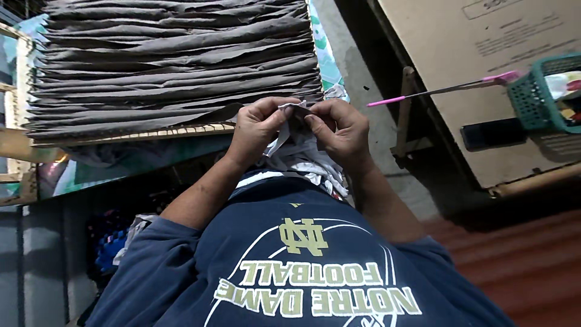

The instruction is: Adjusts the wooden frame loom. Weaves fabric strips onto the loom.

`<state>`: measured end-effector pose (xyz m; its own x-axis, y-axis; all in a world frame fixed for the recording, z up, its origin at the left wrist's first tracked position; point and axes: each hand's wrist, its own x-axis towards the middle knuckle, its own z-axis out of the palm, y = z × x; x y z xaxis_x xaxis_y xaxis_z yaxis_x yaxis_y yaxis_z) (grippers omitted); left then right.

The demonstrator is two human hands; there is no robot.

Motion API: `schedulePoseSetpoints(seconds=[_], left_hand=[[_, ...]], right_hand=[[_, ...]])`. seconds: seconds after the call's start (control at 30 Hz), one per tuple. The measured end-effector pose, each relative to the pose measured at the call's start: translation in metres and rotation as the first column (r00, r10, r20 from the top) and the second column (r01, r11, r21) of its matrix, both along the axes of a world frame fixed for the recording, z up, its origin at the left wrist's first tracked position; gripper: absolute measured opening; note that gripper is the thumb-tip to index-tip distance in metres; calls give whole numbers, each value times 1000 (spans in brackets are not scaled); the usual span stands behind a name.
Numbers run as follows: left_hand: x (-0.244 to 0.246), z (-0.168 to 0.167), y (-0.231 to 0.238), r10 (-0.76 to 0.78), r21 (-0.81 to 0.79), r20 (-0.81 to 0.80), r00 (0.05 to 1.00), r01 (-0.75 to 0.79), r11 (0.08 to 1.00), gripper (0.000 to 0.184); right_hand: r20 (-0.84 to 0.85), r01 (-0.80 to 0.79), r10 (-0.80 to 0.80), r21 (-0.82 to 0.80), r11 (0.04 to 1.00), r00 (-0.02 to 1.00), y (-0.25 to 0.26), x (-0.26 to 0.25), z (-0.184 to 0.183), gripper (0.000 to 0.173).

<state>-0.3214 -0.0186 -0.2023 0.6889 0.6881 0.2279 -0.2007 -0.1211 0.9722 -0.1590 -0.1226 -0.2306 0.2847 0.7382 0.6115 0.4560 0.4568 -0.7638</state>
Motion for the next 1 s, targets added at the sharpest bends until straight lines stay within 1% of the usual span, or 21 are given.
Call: schedulePoseSetpoints(seconds=[0.2, 0.37, 0.47, 0.63, 0.77, 0.9, 1.0], left_hand=[[-2, -1, 1, -37, -84, 39, 999, 40, 996, 17], [-2, 0, 0, -23, -134, 35, 999, 27, 991, 22], [0, 1, -1, -11, -163, 35, 999, 17, 987, 22], [0, -1, -1, -51, -138, 51, 997, 58, 989, 12], [1, -2, -1, -66, -114, 82, 994, 75, 991, 15], [1, -4, 0, -67, -74, 104, 992, 75, 994, 16], [0, -5, 0, -70, -38, 106, 992, 74, 997, 16]], right_hand=[[-93, -39, 37, -11, 999, 995, 0, -2, 2, 13], [-79, -49, 49, 4, 999, 996, 0, -1, 2, 11], [-49, -38, 39, 16, 999, 998, 0, -1, 3, 11], [-1, 0, 0, 20, 1000, 1000, 1, -2, 3, 13], [29, -5, 4, 26, 1000, 1000, 1, -3, 1, 12], [41, 26, -27, 34, 999, 999, 2, -3, -1, 10], [51, 45, -46, 21, 999, 998, 1, -2, -1, 12]])
